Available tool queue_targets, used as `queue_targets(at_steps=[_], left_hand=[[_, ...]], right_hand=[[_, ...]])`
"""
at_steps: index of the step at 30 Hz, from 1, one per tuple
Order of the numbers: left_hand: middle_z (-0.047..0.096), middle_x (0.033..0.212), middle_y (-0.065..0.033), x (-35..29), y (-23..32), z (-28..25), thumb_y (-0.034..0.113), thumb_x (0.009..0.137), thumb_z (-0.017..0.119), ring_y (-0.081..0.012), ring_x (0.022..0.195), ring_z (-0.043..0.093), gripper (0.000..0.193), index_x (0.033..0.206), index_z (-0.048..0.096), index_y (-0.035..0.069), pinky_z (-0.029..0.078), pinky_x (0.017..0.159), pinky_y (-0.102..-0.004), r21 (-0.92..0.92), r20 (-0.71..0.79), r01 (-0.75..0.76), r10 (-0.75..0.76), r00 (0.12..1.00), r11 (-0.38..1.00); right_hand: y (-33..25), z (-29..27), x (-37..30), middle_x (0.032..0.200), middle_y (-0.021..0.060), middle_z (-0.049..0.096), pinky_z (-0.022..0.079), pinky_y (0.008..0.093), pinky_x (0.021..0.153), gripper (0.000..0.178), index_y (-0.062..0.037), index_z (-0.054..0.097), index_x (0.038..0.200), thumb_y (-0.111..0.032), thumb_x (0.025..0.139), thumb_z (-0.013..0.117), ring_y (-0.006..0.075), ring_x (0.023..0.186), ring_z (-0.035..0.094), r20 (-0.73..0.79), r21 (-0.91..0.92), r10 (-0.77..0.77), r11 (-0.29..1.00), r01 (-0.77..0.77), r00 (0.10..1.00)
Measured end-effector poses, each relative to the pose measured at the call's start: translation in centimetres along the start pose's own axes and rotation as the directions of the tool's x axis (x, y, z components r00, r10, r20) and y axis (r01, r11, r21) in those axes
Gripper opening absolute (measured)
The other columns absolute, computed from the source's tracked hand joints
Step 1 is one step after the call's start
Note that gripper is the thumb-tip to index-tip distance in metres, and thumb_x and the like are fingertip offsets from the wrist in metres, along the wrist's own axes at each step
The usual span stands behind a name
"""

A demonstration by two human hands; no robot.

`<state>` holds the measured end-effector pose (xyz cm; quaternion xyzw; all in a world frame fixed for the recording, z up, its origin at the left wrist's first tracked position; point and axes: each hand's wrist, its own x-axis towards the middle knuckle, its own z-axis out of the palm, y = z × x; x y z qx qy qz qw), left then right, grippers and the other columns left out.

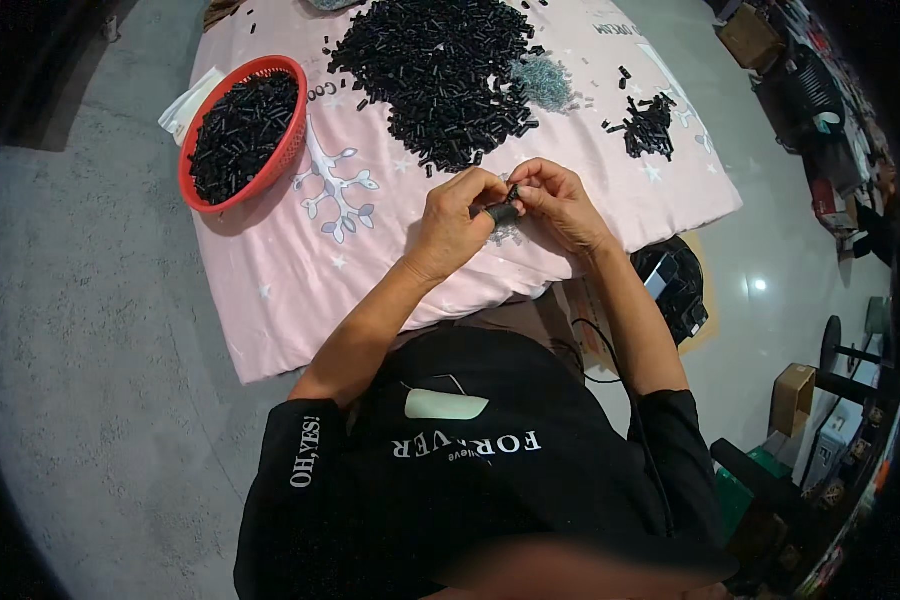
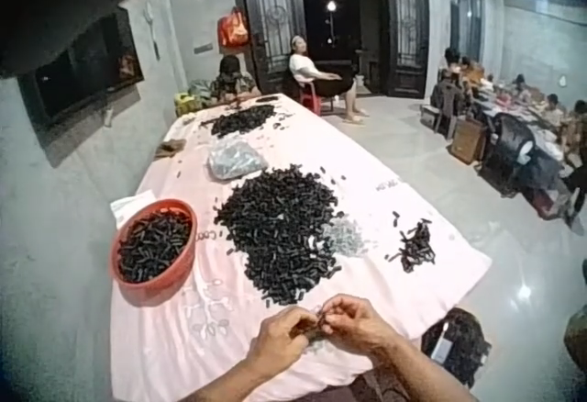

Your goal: Assembling small plastic components by inserting tiny metal pins into them.

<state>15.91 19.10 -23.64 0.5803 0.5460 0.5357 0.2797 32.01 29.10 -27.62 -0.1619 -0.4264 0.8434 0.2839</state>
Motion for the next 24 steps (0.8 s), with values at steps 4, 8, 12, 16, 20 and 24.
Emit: queue_targets(at_steps=[4,8,12,16,20,24], left_hand=[[0.062,0.083,-0.0078,0.5,0.8,-0.2,-0.005,0.077,0.07,-0.0158,0.072,0.063,0.023,0.098,0.063,0.003,0.052,0.064,-0.0283,0.076,0.03,-0.033,0.031,0.999,0.997],[0.059,0.09,-0.0109,0.5,0.7,-0.6,-0.01,0.076,0.062,-0.02,0.078,0.062,0.038,0.112,0.063,0.002,0.052,0.071,-0.0308,0.142,0.155,-0.097,0.075,0.985,0.985],[0.058,0.092,-0.0097,0.6,1.0,-0.8,-0.005,0.079,0.062,-0.0192,0.081,0.06,0.035,0.113,0.064,0.0,0.05,0.074,-0.029,0.181,0.224,-0.112,0.069,0.972,0.977],[0.057,0.097,-0.012,0.5,1.7,-1.0,-0.004,0.08,0.061,-0.0239,0.084,0.06,0.037,0.117,0.061,0.002,0.049,0.075,-0.033,0.22,0.258,-0.14,0.081,0.963,0.965],[0.054,0.095,-0.0137,0.7,1.8,-0.7,-0.008,0.076,0.058,-0.031,0.085,0.06,0.04,0.114,0.06,0.004,0.049,0.074,-0.0388,0.227,0.251,-0.189,0.131,0.959,0.955],[0.057,0.097,-0.0142,0.5,1.7,-0.6,-0.004,0.08,0.058,-0.0301,0.087,0.061,0.036,0.116,0.06,0.003,0.05,0.076,-0.0366,0.267,0.264,-0.207,0.135,0.955,0.941]], right_hand=[[-0.3,0.2,0.3,0.087,0.0033,0.063,0.05,0.0205,0.07,0.017,-0.0014,0.056,0.107,-0.002,0.091,0.063,0.0097,0.075,0.06,0.008,-0.016,-0.027,1.0,0.027,1.0],[0.0,0.2,0.0,0.088,0.0031,0.063,0.049,0.0202,0.069,0.021,-0.0032,0.052,0.109,0.0,0.091,0.062,0.0087,0.075,0.06,0.021,0.082,-0.016,0.997,0.014,1.0],[0.1,-0.2,-0.4,0.086,0.0025,0.063,0.049,0.0195,0.068,0.021,-0.0035,0.052,0.109,-0.001,0.091,0.063,0.0085,0.074,0.06,0.027,0.021,-0.004,1.0,0.003,1.0],[-0.3,0.2,-0.5,0.086,0.0013,0.063,0.049,0.0182,0.067,0.022,-0.004,0.053,0.109,-0.002,0.09,0.065,0.0069,0.073,0.059,0.013,-0.027,-0.009,1.0,0.01,1.0],[-0.3,-0.1,-0.4,0.085,0.0007,0.063,0.048,0.0178,0.066,0.023,-0.0044,0.054,0.108,-0.002,0.089,0.067,0.0061,0.072,0.057,0.033,0.016,-0.013,1.0,0.012,0.999],[-0.3,0.1,-0.4,0.085,0.0008,0.064,0.047,0.0176,0.065,0.023,-0.0042,0.054,0.108,-0.002,0.089,0.067,0.0062,0.071,0.057,0.041,0.032,-0.013,0.999,0.012,0.999]])
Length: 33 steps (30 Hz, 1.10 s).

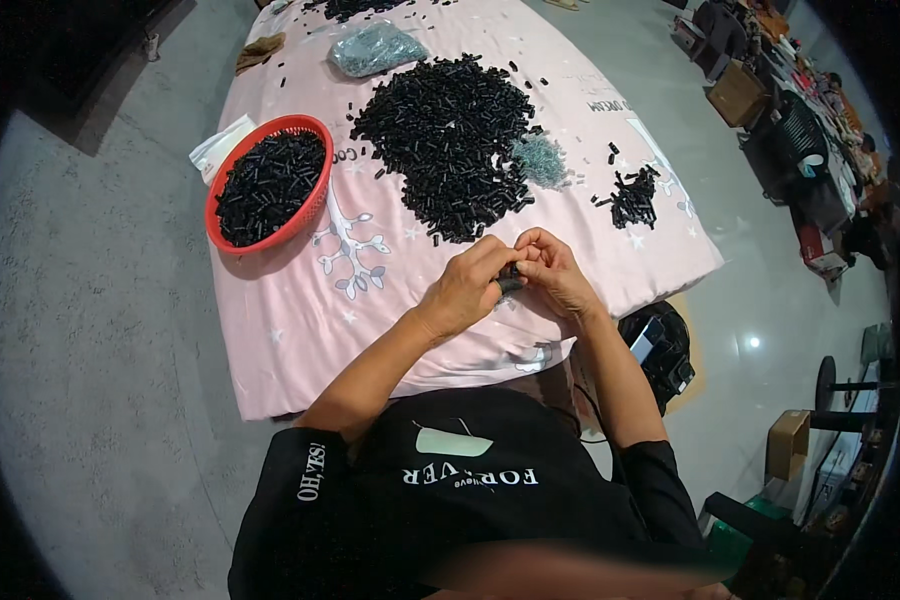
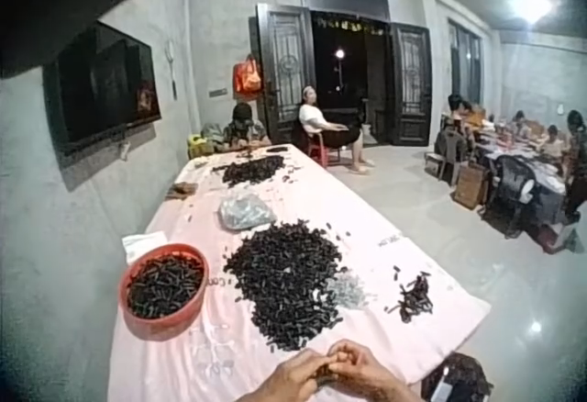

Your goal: Assembling small plastic components by inserting tiny metal pins into them.

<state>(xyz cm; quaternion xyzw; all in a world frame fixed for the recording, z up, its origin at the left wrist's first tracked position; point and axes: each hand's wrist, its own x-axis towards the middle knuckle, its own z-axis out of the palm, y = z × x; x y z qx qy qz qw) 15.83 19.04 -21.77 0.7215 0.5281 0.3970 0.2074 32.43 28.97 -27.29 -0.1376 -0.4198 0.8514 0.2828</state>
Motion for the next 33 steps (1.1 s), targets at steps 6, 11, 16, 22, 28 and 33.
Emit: queue_targets(at_steps=[6,11,16,22,28,33], left_hand=[[0.056,0.092,-0.0151,-0.1,0.1,0.4,-0.008,0.073,0.055,-0.0349,0.082,0.06,0.039,0.11,0.06,0.004,0.049,0.072,-0.0418,-0.026,-0.088,-0.067,0.064,0.994,0.997],[0.061,0.093,-0.0142,0.0,-0.2,0.7,-0.006,0.077,0.061,-0.0301,0.082,0.064,0.033,0.109,0.062,0.001,0.051,0.072,-0.0362,-0.013,-0.113,-0.06,0.058,0.992,0.998],[0.061,0.092,-0.0144,-0.5,-0.4,1.1,-0.008,0.075,0.058,-0.0296,0.079,0.064,0.033,0.106,0.062,0.0,0.051,0.07,-0.0354,-0.021,-0.184,-0.047,0.043,0.982,0.999],[0.059,0.091,-0.015,-2.2,-2.6,-0.1,-0.012,0.071,0.052,-0.0311,0.08,0.064,0.036,0.105,0.06,0.0,0.051,0.068,-0.0389,0.011,-0.268,0.071,-0.065,0.961,0.997],[0.059,0.088,-0.0117,-7.8,-5.5,-4.9,-0.007,0.074,0.066,-0.025,0.075,0.062,0.03,0.103,0.063,0.0,0.05,0.066,-0.0334,0.162,-0.381,0.365,-0.283,0.88,0.917],[0.06,0.092,-0.0119,-10.2,-6.5,-6.6,-0.002,0.076,0.065,-0.0306,0.089,0.057,0.028,0.103,0.066,0.003,0.046,0.081,-0.0388,0.381,-0.442,0.482,-0.303,0.844,0.789]], right_hand=[[-0.1,-0.2,0.0,0.085,0.0016,0.064,0.047,0.0181,0.063,0.022,-0.0038,0.054,0.107,0.0,0.088,0.067,0.0068,0.07,0.057,0.015,0.004,0.015,1.0,-0.015,1.0],[-0.1,-0.2,0.0,0.084,0.0018,0.064,0.048,0.0185,0.065,0.022,-0.0031,0.055,0.106,0.0,0.088,0.067,0.0069,0.07,0.058,0.007,0.008,0.005,1.0,-0.005,1.0],[-0.3,0.1,-0.2,0.084,0.0015,0.065,0.048,0.0185,0.065,0.023,-0.0029,0.056,0.106,-0.001,0.087,0.068,0.007,0.071,0.059,0.008,0.004,0.032,0.999,-0.032,0.999],[-0.3,0.6,0.0,0.092,0.0069,0.068,0.049,0.0188,0.072,0.02,-0.0024,0.057,0.107,0.0,0.089,0.065,0.0094,0.077,0.06,-0.026,-0.062,0.017,0.998,-0.019,1.0],[-0.2,0.9,0.2,0.093,0.0083,0.069,0.049,0.0213,0.072,0.017,-0.0023,0.059,0.104,-0.005,0.089,0.068,0.0106,0.078,0.061,-0.073,0.021,-0.033,0.999,0.035,0.997],[-0.1,0.4,0.5,0.093,0.0088,0.069,0.049,0.0215,0.071,0.017,-0.0021,0.059,0.104,-0.005,0.089,0.067,0.0114,0.077,0.061,-0.075,0.02,-0.04,0.999,0.042,0.996]])
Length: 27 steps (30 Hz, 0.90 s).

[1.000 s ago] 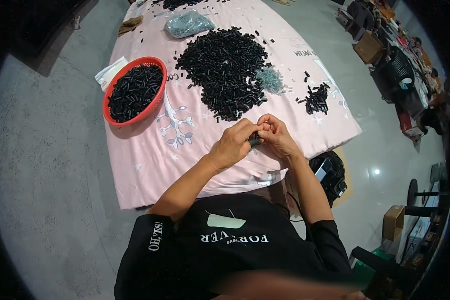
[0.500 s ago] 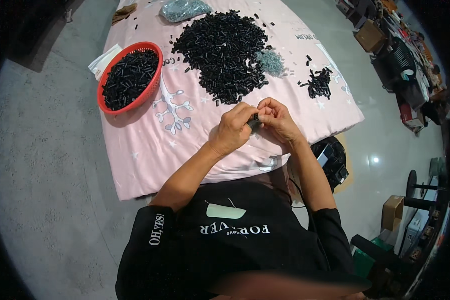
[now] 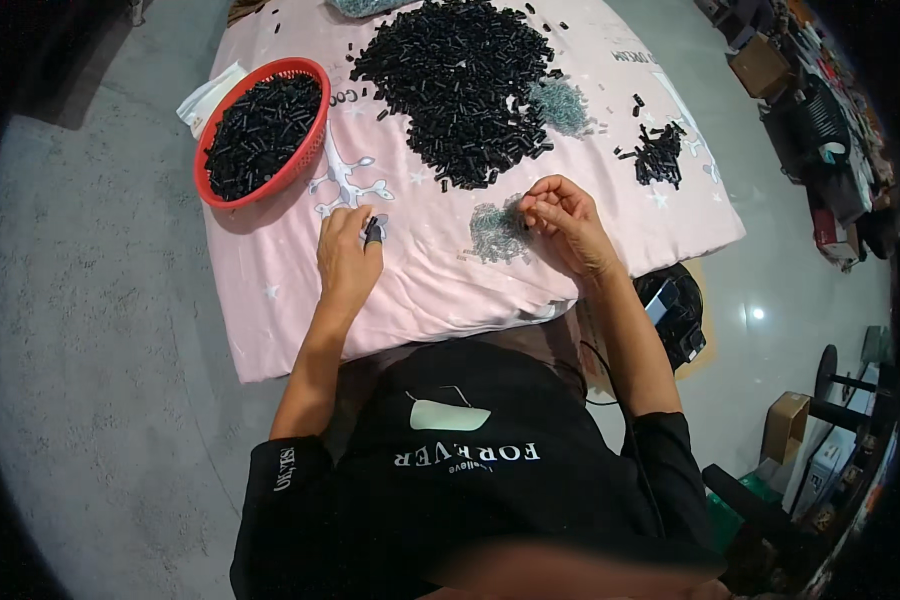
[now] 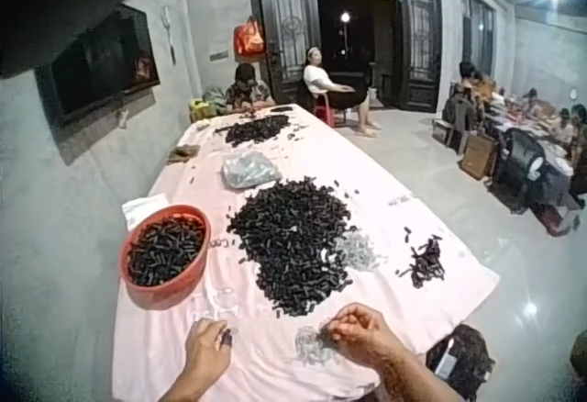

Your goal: Assembling small plastic components by inserting tiny metal pins into them.

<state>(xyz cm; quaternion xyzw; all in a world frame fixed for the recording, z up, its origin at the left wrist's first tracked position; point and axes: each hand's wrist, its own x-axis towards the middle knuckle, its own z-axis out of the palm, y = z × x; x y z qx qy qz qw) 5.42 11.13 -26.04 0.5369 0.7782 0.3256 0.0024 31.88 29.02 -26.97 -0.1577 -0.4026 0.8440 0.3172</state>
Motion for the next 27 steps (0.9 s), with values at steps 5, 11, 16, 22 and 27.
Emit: queue_targets(at_steps=[5,11,16,22,27], left_hand=[[0.061,0.1,-0.0134,1.5,3.0,0.9,-0.005,0.076,0.061,-0.0334,0.096,0.056,0.024,0.1,0.066,0.002,0.045,0.085,-0.0413,-0.029,-0.1,-0.108,0.105,0.99,0.994],[0.059,0.099,-0.0122,6.1,6.0,5.5,-0.008,0.073,0.056,-0.032,0.097,0.055,0.035,0.105,0.068,0.004,0.047,0.087,-0.0407,-0.178,-0.029,-0.265,0.264,0.964,0.948],[0.057,0.102,-0.0099,7.9,7.0,6.2,-0.007,0.074,0.059,-0.0296,0.1,0.054,0.04,0.111,0.067,0.006,0.046,0.089,-0.0394,-0.066,0.105,-0.296,0.302,0.947,0.953],[0.056,0.101,-0.0097,7.3,5.9,6.2,-0.008,0.072,0.059,-0.0294,0.101,0.053,0.035,0.103,0.066,0.007,0.047,0.089,-0.0391,-0.06,0.147,-0.243,0.249,0.957,0.968],[0.058,0.097,-0.0122,6.1,5.8,5.6,-0.012,0.07,0.055,-0.0321,0.095,0.057,0.034,0.099,0.064,0.004,0.048,0.083,-0.0411,-0.21,0.039,-0.254,0.268,0.963,0.944]], right_hand=[[0.1,0.1,-0.2,0.093,0.0097,0.069,0.05,0.0221,0.07,0.017,-0.0018,0.059,0.104,-0.005,0.089,0.067,0.012,0.076,0.061,-0.021,0.022,-0.001,1.0,0.001,1.0],[0.2,0.2,-0.1,0.093,0.0108,0.069,0.051,0.0227,0.071,0.017,-0.0005,0.058,0.105,-0.004,0.09,0.066,0.0128,0.076,0.063,-0.049,0.015,-0.013,1.0,0.014,0.999],[0.1,0.2,0.0,0.093,0.0118,0.069,0.051,0.0234,0.072,0.016,0.0,0.059,0.104,-0.002,0.09,0.065,0.0131,0.077,0.063,-0.058,0.007,-0.007,1.0,0.008,0.998],[0.0,0.4,0.1,0.094,0.0115,0.069,0.051,0.0227,0.072,0.014,0.0001,0.059,0.104,-0.002,0.091,0.064,0.0126,0.077,0.063,-0.054,-0.008,0.011,1.0,-0.011,0.998],[0.1,0.2,0.1,0.094,0.0116,0.069,0.052,0.0227,0.073,0.014,0.0007,0.059,0.104,-0.001,0.091,0.063,0.0124,0.078,0.063,-0.047,0.003,0.006,1.0,-0.006,0.999]])
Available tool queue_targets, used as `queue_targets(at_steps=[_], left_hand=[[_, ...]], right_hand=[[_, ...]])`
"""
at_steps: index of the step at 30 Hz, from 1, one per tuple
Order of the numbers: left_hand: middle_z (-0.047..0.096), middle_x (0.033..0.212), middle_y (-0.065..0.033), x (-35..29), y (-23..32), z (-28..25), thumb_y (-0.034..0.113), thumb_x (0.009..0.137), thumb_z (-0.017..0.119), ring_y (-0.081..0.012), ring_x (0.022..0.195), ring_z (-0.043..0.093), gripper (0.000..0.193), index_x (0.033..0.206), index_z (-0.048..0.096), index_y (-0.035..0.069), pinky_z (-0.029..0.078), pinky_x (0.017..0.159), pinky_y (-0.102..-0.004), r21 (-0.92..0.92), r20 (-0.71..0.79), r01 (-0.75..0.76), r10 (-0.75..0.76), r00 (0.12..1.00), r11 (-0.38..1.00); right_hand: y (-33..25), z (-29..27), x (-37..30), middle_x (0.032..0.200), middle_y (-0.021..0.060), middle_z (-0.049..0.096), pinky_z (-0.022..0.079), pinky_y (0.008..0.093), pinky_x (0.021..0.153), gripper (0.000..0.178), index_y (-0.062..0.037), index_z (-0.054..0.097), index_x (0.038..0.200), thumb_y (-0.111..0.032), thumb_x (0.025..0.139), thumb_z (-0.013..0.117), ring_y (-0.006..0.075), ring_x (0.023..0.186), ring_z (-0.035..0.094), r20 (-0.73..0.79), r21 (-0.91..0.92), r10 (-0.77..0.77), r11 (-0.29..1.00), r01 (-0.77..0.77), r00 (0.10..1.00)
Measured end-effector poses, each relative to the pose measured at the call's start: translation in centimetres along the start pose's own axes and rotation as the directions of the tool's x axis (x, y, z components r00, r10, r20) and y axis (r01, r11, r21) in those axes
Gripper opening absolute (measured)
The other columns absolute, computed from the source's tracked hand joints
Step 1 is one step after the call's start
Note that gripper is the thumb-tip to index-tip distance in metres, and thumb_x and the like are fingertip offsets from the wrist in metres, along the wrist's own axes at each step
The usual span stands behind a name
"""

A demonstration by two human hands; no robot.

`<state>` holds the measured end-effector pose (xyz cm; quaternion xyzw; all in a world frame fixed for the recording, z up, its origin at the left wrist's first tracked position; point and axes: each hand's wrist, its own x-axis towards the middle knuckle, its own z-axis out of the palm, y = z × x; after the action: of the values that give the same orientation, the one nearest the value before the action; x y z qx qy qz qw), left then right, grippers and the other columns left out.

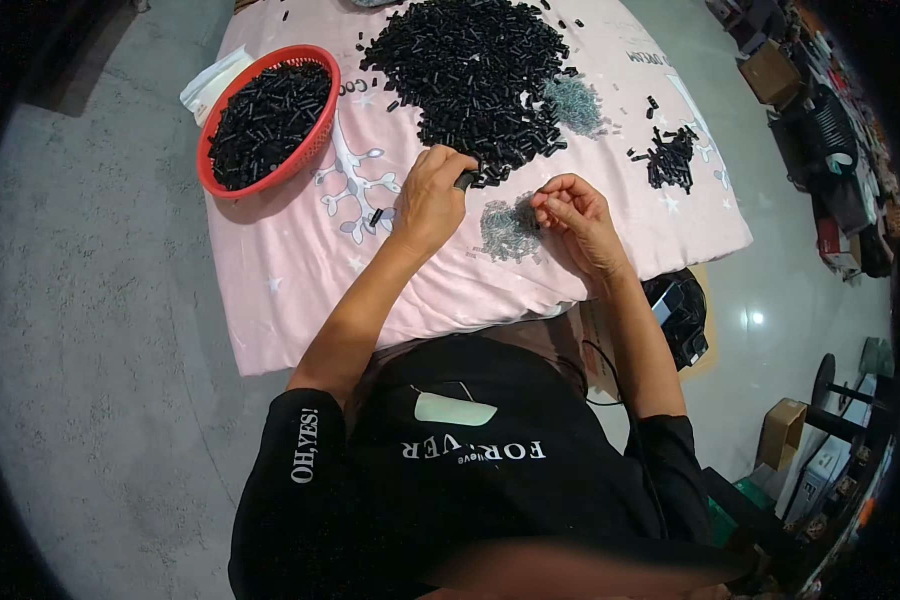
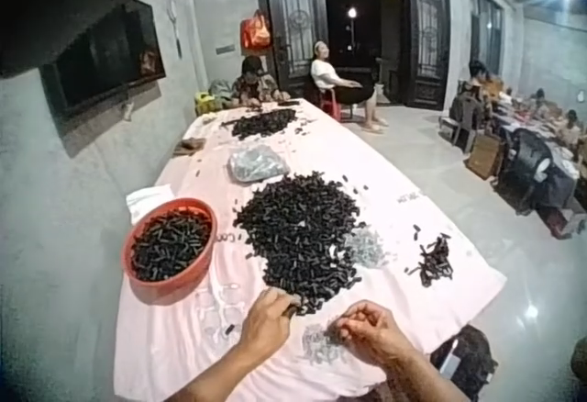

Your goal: Assembling small plastic components by inserting tiny metal pins into them.

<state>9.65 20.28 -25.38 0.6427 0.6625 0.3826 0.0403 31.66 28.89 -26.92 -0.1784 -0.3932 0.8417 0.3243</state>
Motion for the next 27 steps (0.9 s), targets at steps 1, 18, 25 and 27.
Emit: queue_targets(at_steps=[1,18,25,27], left_hand=[[0.058,0.097,-0.0122,-0.3,0.1,-0.1,-0.012,0.07,0.055,-0.0321,0.095,0.057,0.034,0.099,0.064,0.004,0.048,0.083,-0.0411,0.001,-0.001,0.003,-0.003,1.0,1.0],[0.061,0.085,-0.0144,-1.4,5.6,0.4,-0.013,0.071,0.056,-0.028,0.079,0.065,0.028,0.096,0.059,-0.001,0.052,0.069,-0.0358,-0.256,0.042,-0.033,0.046,0.998,0.966],[0.062,0.085,-0.014,-1.2,6.9,0.3,-0.01,0.073,0.06,-0.0283,0.076,0.065,0.025,0.096,0.06,0.0,0.053,0.065,-0.0358,-0.288,0.031,-0.073,0.086,0.996,0.955],[0.062,0.085,-0.0139,-1.2,7.0,0.5,-0.009,0.074,0.06,-0.0286,0.076,0.066,0.024,0.096,0.06,0.0,0.053,0.065,-0.036,-0.291,0.025,-0.082,0.093,0.995,0.953]], right_hand=[[0.1,0.1,0.0,0.094,0.0117,0.069,0.052,0.0228,0.073,0.014,0.001,0.059,0.104,0.0,0.091,0.063,0.0124,0.078,0.063,0.004,0.01,-0.006,1.0,0.006,1.0],[0.4,0.9,-0.7,0.095,0.0084,0.069,0.052,0.024,0.077,0.02,0.0034,0.065,0.11,-0.002,0.092,0.064,0.0115,0.083,0.063,-0.026,-0.213,0.029,0.976,-0.033,0.999],[0.4,0.6,-0.8,0.089,0.0071,0.066,0.051,0.0227,0.074,0.015,0.0039,0.064,0.106,-0.003,0.093,0.062,0.0103,0.077,0.061,0.025,-0.213,0.05,0.976,-0.043,0.998],[0.2,0.6,-0.9,0.088,0.0069,0.066,0.051,0.0226,0.073,0.014,0.0039,0.064,0.105,-0.003,0.093,0.061,0.0102,0.077,0.061,0.025,-0.18,0.054,0.983,-0.048,0.998]])
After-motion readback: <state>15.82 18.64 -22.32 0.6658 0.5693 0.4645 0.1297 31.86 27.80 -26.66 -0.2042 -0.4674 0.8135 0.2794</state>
